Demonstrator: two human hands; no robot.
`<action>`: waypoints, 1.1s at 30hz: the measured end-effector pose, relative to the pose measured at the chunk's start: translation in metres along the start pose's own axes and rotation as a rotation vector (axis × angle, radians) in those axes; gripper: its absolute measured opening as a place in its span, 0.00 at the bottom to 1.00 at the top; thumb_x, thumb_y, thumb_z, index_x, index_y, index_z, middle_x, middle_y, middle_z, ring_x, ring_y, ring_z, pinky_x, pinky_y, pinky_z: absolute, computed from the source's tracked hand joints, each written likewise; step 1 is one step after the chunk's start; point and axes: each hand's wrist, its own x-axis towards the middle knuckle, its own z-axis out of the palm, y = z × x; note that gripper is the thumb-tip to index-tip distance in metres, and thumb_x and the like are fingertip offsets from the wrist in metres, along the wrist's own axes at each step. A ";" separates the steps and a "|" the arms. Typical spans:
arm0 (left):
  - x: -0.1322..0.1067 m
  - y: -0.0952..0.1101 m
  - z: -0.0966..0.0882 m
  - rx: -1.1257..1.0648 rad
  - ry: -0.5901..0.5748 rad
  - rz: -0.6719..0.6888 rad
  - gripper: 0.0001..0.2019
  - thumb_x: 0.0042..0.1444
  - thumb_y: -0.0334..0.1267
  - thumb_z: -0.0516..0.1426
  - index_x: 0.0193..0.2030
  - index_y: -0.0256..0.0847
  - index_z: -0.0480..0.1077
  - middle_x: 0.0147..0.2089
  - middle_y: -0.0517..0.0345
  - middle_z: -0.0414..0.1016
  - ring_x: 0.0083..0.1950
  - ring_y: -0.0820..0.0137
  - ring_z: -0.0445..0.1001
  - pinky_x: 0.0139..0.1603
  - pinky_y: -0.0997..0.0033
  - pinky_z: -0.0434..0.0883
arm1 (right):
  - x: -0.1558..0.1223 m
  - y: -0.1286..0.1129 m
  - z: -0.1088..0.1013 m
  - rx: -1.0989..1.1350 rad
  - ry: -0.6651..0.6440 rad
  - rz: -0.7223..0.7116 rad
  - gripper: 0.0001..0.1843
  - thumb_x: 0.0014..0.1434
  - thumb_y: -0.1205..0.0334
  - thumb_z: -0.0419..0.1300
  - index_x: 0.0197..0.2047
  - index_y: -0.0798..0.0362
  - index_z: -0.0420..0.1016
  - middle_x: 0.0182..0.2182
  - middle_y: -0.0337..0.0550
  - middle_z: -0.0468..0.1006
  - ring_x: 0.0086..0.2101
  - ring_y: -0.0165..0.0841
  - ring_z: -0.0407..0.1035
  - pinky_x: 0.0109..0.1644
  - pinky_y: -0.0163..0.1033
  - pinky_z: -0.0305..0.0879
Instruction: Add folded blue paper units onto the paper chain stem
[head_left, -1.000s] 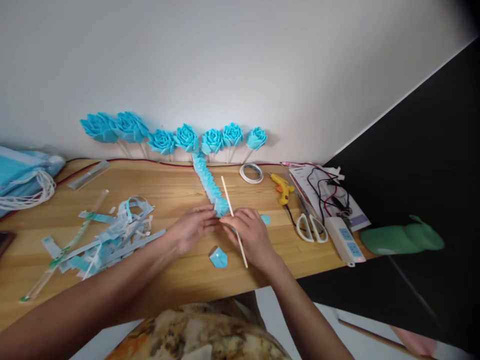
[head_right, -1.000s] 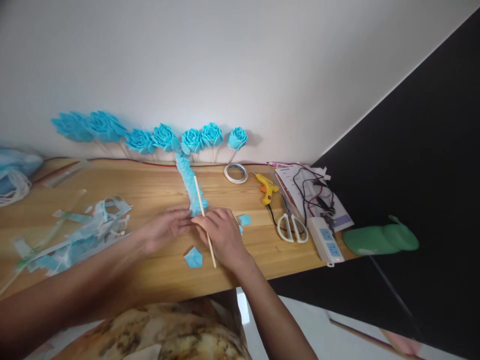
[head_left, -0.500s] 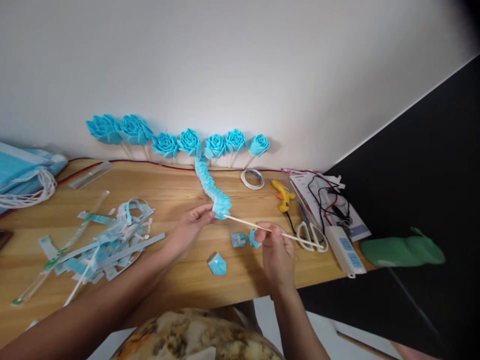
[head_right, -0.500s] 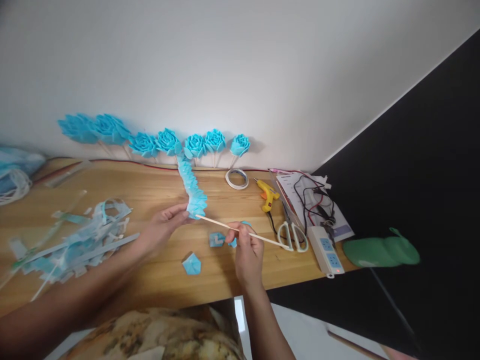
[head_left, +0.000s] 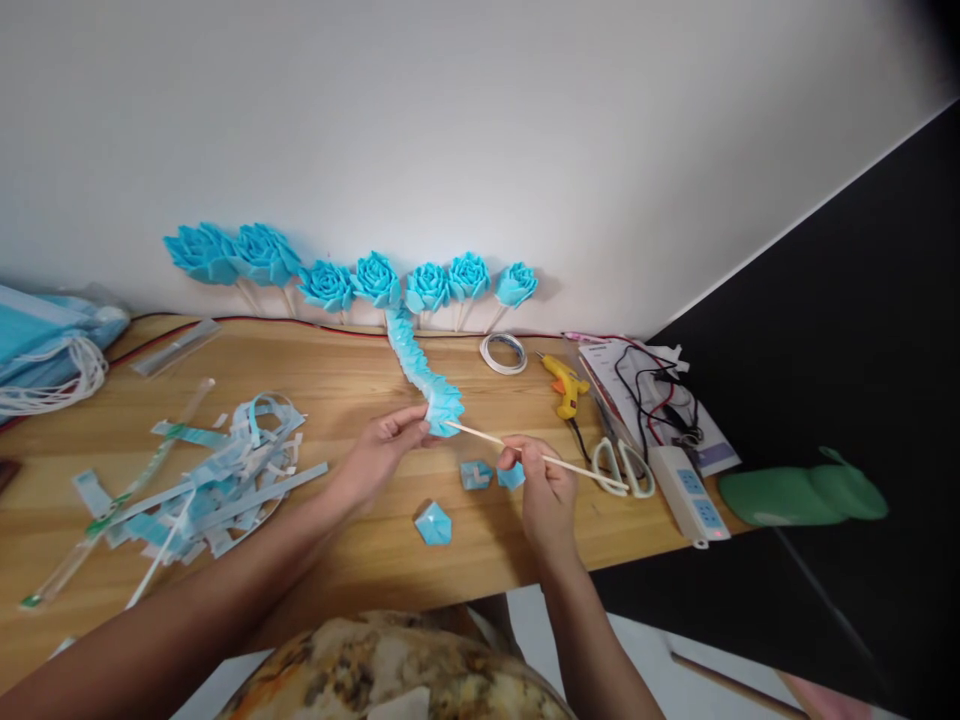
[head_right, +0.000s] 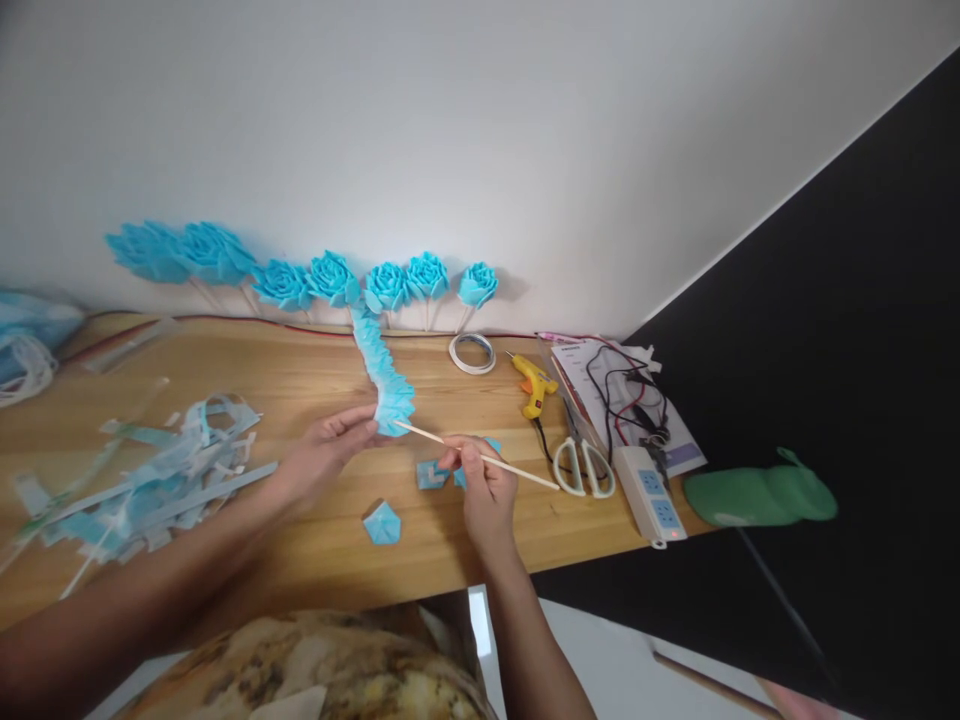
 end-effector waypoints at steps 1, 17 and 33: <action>0.000 0.000 0.000 -0.013 0.004 -0.005 0.16 0.55 0.44 0.63 0.48 0.40 0.78 0.47 0.53 0.80 0.47 0.63 0.76 0.54 0.65 0.69 | 0.000 -0.001 0.000 -0.006 -0.010 -0.004 0.16 0.66 0.55 0.53 0.33 0.50 0.79 0.25 0.38 0.75 0.29 0.30 0.69 0.35 0.36 0.67; -0.001 -0.003 0.003 0.008 0.010 -0.044 0.17 0.53 0.49 0.64 0.40 0.37 0.79 0.40 0.52 0.81 0.38 0.67 0.76 0.47 0.69 0.69 | -0.004 0.015 0.009 0.273 0.021 0.179 0.16 0.64 0.50 0.57 0.35 0.52 0.80 0.24 0.37 0.74 0.27 0.27 0.66 0.34 0.33 0.64; 0.004 -0.003 0.002 -0.089 0.111 -0.143 0.20 0.35 0.48 0.72 0.32 0.35 0.79 0.33 0.54 0.78 0.34 0.71 0.70 0.40 0.70 0.68 | -0.004 0.009 0.005 0.121 -0.015 0.108 0.16 0.64 0.51 0.57 0.35 0.51 0.82 0.25 0.39 0.76 0.28 0.28 0.69 0.35 0.34 0.66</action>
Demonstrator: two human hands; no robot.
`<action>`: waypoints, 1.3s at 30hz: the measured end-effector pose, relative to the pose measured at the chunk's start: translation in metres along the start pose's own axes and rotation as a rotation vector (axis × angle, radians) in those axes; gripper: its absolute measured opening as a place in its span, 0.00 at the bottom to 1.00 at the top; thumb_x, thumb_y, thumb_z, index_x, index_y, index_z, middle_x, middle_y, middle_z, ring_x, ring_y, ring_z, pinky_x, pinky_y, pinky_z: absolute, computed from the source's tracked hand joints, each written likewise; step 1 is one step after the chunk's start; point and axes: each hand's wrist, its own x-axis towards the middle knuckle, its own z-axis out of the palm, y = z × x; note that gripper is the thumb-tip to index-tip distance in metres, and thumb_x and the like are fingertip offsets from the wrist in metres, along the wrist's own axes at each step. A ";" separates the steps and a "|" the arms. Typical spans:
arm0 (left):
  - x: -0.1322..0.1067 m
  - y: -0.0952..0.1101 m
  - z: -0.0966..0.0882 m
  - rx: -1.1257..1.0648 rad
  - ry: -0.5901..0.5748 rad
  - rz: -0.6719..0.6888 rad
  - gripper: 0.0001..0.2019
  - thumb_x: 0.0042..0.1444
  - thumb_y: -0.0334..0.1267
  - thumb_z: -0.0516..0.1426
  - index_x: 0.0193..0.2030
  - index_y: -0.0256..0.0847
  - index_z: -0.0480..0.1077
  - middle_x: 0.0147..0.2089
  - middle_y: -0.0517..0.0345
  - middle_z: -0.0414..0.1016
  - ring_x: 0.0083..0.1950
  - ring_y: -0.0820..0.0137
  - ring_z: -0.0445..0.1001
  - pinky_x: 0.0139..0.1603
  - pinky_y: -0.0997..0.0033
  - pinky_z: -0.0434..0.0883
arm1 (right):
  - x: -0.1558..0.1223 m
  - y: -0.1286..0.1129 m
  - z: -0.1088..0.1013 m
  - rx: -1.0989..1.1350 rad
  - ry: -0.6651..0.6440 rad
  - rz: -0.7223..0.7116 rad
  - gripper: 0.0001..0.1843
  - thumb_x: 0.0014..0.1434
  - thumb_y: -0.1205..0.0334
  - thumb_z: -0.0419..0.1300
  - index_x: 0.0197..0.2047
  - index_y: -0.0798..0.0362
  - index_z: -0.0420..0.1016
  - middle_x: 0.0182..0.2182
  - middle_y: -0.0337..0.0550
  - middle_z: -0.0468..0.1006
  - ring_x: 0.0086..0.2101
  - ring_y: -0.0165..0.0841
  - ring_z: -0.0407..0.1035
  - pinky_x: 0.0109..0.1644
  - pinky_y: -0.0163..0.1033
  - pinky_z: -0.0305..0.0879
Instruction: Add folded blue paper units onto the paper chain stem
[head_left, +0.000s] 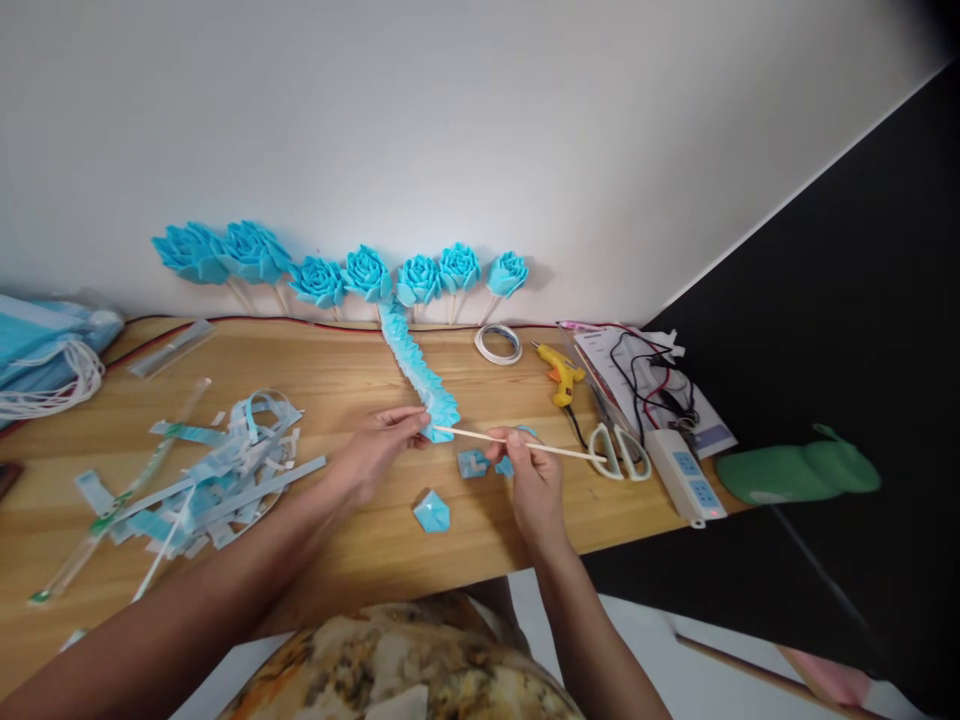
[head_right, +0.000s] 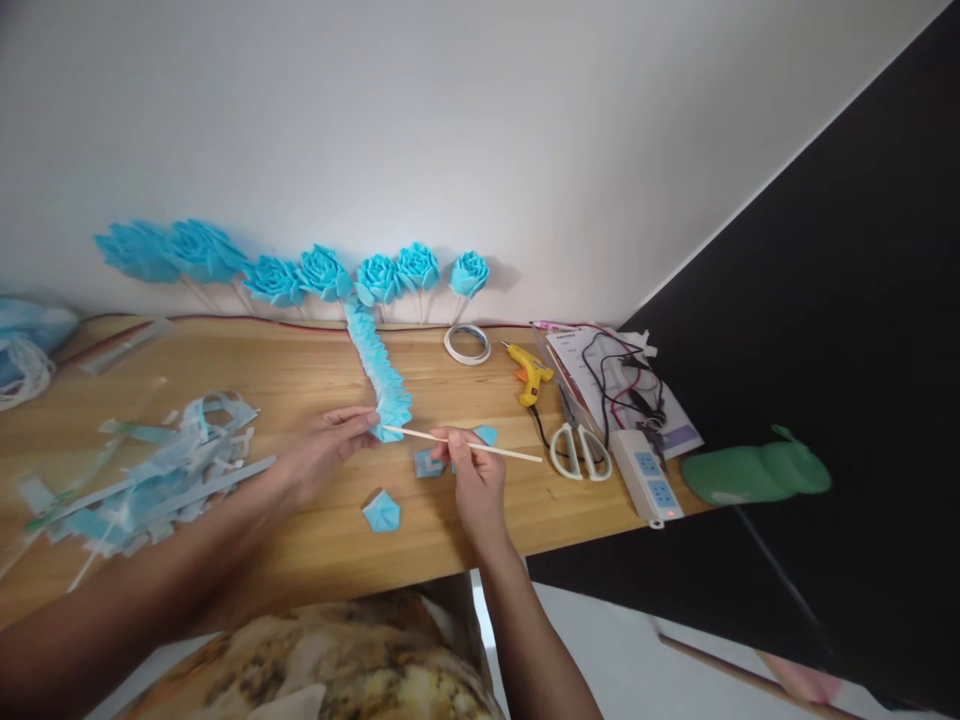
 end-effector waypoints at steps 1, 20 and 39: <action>0.000 -0.001 0.000 0.001 0.000 -0.012 0.21 0.35 0.48 0.72 0.32 0.35 0.79 0.34 0.54 0.78 0.34 0.70 0.71 0.40 0.70 0.68 | 0.000 0.000 0.000 -0.010 -0.001 -0.008 0.16 0.64 0.51 0.57 0.35 0.51 0.82 0.24 0.39 0.76 0.28 0.29 0.69 0.35 0.34 0.66; 0.007 -0.007 -0.005 0.065 0.022 0.061 0.19 0.40 0.51 0.69 0.32 0.36 0.79 0.32 0.54 0.77 0.35 0.70 0.69 0.40 0.70 0.67 | -0.002 -0.004 -0.009 -0.066 -0.013 -0.111 0.13 0.65 0.56 0.56 0.36 0.50 0.82 0.25 0.38 0.77 0.29 0.28 0.70 0.35 0.34 0.66; 0.002 -0.006 -0.003 0.014 -0.060 0.032 0.19 0.45 0.50 0.68 0.36 0.35 0.78 0.35 0.51 0.80 0.37 0.67 0.75 0.42 0.68 0.70 | 0.000 -0.003 -0.005 -0.172 -0.026 -0.134 0.14 0.65 0.55 0.56 0.36 0.50 0.81 0.27 0.38 0.76 0.30 0.30 0.69 0.36 0.35 0.65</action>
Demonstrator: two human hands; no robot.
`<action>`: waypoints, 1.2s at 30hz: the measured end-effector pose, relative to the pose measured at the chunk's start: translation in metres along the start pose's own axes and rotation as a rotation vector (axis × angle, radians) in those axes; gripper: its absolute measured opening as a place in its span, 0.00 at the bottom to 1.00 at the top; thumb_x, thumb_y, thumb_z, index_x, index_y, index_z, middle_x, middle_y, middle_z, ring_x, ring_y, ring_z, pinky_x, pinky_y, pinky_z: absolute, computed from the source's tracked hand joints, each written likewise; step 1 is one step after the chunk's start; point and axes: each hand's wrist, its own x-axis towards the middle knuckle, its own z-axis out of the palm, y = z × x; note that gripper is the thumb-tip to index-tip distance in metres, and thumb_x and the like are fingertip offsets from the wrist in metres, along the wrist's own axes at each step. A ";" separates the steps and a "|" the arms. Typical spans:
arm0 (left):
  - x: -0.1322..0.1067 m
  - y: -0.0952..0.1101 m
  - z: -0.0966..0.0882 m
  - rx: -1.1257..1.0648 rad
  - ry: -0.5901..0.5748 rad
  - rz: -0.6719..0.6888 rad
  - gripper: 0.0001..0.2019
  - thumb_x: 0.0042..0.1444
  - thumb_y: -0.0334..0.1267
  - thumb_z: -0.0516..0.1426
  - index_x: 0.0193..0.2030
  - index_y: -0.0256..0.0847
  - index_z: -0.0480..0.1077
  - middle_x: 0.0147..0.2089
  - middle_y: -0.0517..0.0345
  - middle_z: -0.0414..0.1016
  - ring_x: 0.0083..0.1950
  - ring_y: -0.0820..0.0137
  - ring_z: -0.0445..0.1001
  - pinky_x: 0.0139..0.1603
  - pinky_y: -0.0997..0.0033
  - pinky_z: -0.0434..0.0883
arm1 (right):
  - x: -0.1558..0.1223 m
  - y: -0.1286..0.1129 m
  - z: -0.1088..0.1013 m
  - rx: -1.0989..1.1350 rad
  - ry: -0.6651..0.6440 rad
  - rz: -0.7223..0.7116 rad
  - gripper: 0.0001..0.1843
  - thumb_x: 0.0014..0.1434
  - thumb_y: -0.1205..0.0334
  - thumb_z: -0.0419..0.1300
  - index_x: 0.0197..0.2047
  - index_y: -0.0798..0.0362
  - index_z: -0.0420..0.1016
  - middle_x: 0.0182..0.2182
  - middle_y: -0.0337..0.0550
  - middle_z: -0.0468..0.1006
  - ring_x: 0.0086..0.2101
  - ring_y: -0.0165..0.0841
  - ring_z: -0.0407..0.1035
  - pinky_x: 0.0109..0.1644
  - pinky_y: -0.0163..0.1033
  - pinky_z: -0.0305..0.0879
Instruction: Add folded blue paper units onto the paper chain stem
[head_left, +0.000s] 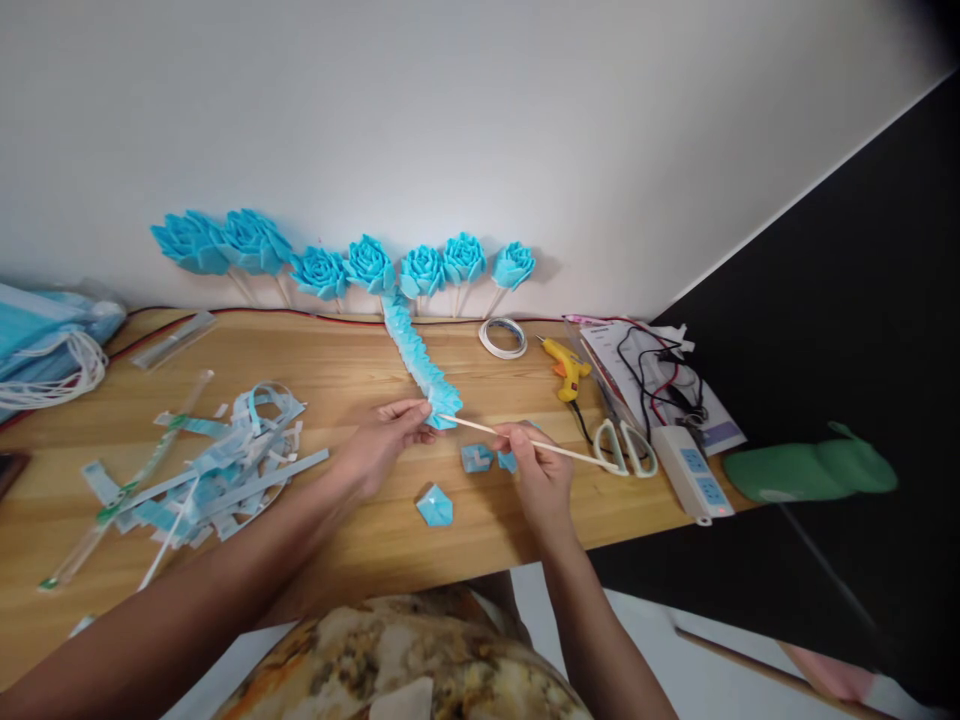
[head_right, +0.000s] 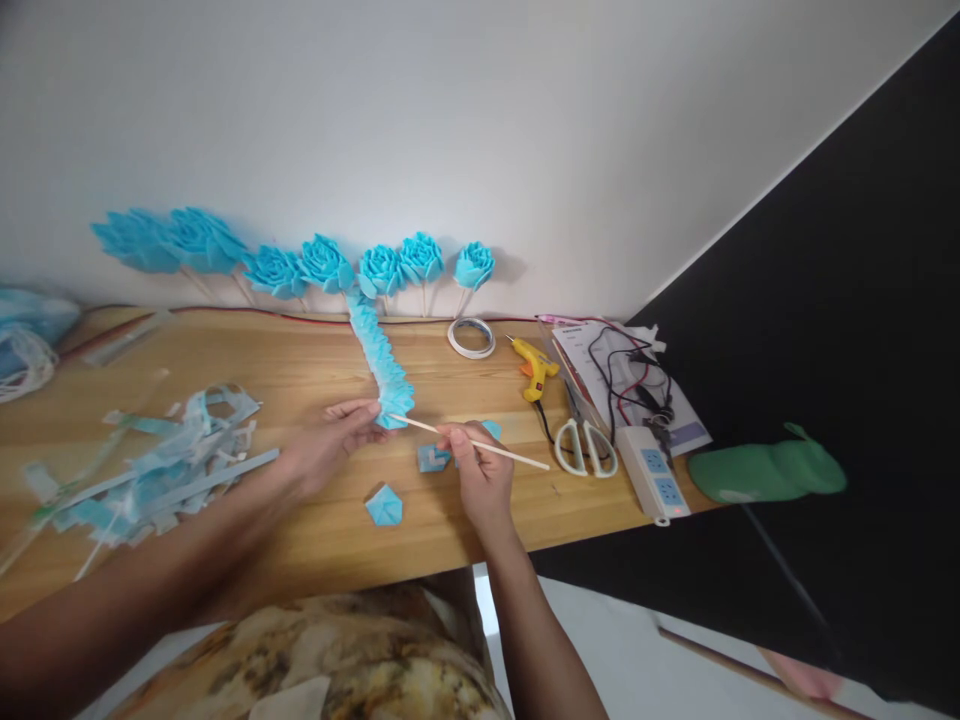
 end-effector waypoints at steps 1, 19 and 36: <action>0.000 -0.001 0.000 0.010 -0.004 0.002 0.19 0.46 0.50 0.68 0.36 0.35 0.78 0.35 0.51 0.80 0.37 0.67 0.75 0.42 0.68 0.70 | 0.000 0.001 0.001 0.010 0.000 0.002 0.14 0.65 0.55 0.55 0.36 0.50 0.81 0.27 0.38 0.76 0.30 0.30 0.69 0.36 0.35 0.65; 0.000 0.008 0.000 -0.059 -0.084 -0.030 0.17 0.48 0.48 0.64 0.35 0.34 0.75 0.36 0.46 0.80 0.39 0.61 0.77 0.45 0.64 0.69 | 0.001 0.009 0.003 0.040 0.037 0.040 0.15 0.64 0.53 0.55 0.35 0.50 0.80 0.28 0.40 0.77 0.30 0.31 0.70 0.34 0.36 0.67; 0.004 0.016 -0.011 0.035 -0.104 -0.095 0.22 0.44 0.45 0.70 0.45 0.37 0.76 0.42 0.49 0.81 0.42 0.63 0.78 0.46 0.65 0.70 | 0.000 0.007 0.002 0.063 0.013 0.039 0.15 0.63 0.52 0.56 0.36 0.50 0.81 0.28 0.41 0.77 0.30 0.32 0.70 0.35 0.37 0.68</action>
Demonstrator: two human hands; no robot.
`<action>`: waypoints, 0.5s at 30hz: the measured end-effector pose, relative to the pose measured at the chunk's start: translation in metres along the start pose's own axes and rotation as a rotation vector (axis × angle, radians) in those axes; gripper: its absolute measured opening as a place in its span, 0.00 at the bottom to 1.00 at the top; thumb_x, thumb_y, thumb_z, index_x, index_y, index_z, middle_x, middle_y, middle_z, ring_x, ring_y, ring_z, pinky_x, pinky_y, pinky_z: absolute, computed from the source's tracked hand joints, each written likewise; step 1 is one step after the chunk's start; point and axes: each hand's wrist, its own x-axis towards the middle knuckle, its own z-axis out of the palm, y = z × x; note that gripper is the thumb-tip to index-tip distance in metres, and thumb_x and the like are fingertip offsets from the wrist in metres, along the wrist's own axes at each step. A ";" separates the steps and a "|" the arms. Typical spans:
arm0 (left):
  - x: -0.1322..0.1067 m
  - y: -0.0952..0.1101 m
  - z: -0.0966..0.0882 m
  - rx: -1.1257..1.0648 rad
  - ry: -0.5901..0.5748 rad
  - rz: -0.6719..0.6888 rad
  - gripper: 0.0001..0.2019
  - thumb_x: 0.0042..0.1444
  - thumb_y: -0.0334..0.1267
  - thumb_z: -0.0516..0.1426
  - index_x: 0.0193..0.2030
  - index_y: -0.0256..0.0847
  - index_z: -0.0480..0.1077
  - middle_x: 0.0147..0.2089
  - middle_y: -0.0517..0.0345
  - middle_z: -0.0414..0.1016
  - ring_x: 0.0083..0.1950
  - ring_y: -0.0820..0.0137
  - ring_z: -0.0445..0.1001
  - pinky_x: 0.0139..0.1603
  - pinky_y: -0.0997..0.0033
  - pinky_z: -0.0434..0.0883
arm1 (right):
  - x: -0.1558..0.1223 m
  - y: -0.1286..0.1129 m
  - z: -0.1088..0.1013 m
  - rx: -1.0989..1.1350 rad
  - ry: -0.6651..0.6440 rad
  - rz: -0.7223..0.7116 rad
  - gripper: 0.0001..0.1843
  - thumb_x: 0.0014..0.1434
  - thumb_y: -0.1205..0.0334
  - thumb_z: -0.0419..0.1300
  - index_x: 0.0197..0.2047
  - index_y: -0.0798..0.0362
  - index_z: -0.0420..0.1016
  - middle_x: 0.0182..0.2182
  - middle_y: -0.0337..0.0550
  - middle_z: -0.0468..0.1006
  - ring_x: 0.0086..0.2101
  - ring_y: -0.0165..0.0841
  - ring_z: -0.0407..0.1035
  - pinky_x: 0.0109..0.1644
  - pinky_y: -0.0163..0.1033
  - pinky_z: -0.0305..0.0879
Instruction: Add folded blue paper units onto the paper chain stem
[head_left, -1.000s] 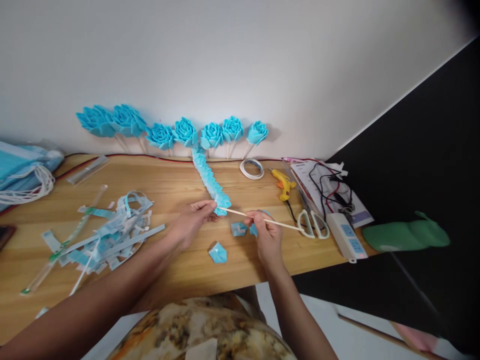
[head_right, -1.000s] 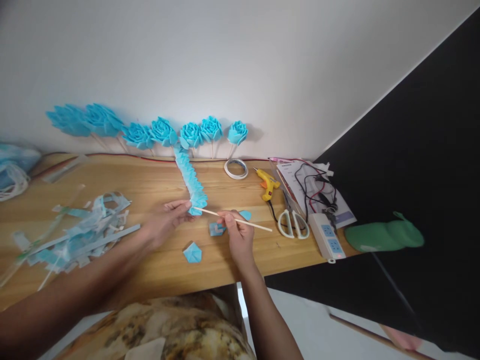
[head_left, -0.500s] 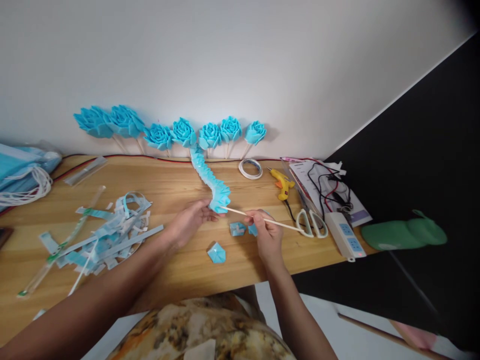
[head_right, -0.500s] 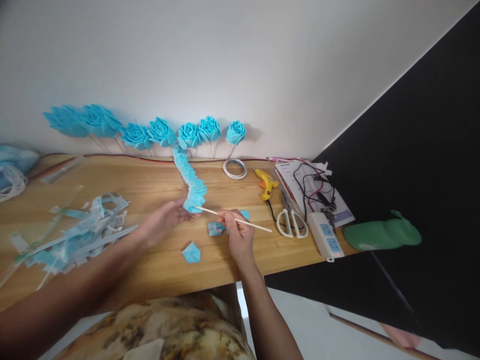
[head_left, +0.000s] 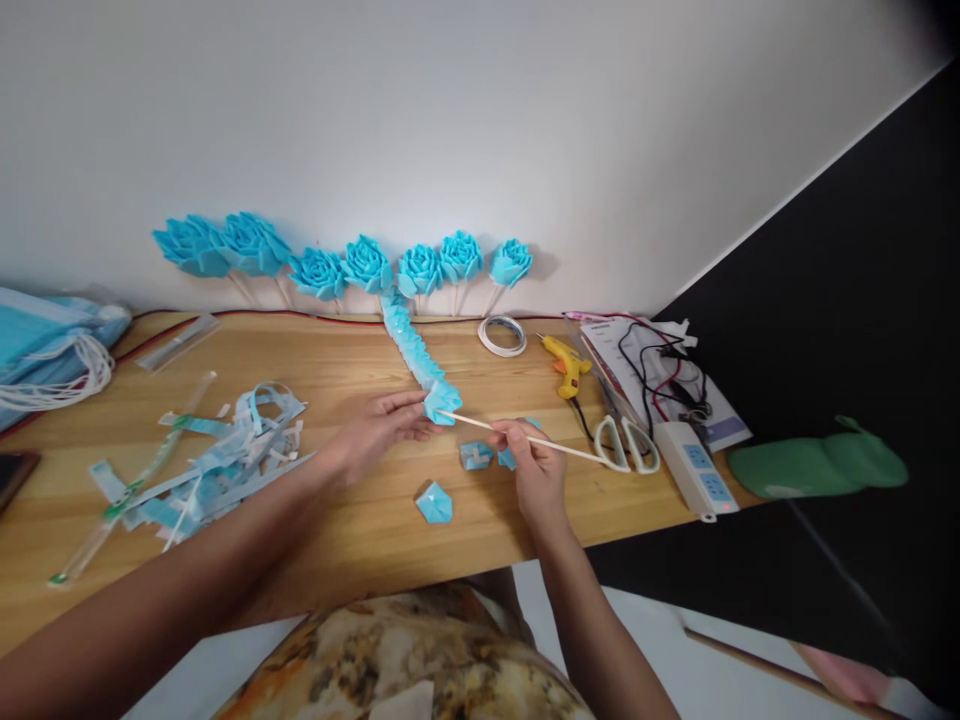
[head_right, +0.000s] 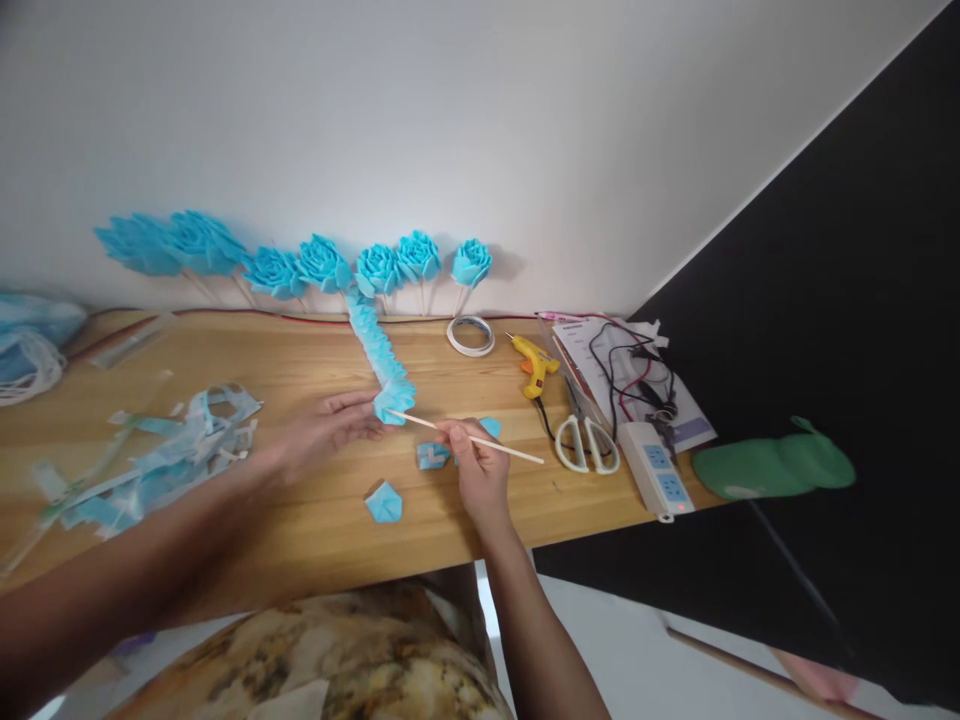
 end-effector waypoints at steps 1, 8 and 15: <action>0.000 0.001 0.000 -0.009 0.007 -0.007 0.23 0.42 0.45 0.70 0.44 0.37 0.77 0.41 0.50 0.81 0.41 0.64 0.78 0.45 0.65 0.71 | 0.000 0.000 0.000 0.002 -0.005 -0.003 0.15 0.63 0.52 0.56 0.36 0.50 0.81 0.28 0.41 0.77 0.30 0.32 0.70 0.35 0.37 0.67; -0.002 0.003 0.002 -0.029 0.017 -0.028 0.25 0.38 0.46 0.72 0.43 0.37 0.77 0.41 0.51 0.81 0.41 0.65 0.78 0.45 0.66 0.72 | -0.003 0.003 0.000 0.021 -0.024 -0.029 0.13 0.65 0.55 0.56 0.37 0.49 0.81 0.28 0.39 0.77 0.31 0.31 0.70 0.36 0.36 0.66; -0.001 0.007 -0.003 0.019 -0.059 0.001 0.21 0.42 0.47 0.70 0.42 0.37 0.78 0.41 0.50 0.80 0.42 0.64 0.78 0.47 0.66 0.71 | -0.005 0.005 0.000 -0.033 -0.084 -0.063 0.12 0.65 0.57 0.56 0.43 0.47 0.81 0.31 0.40 0.79 0.33 0.32 0.71 0.38 0.38 0.66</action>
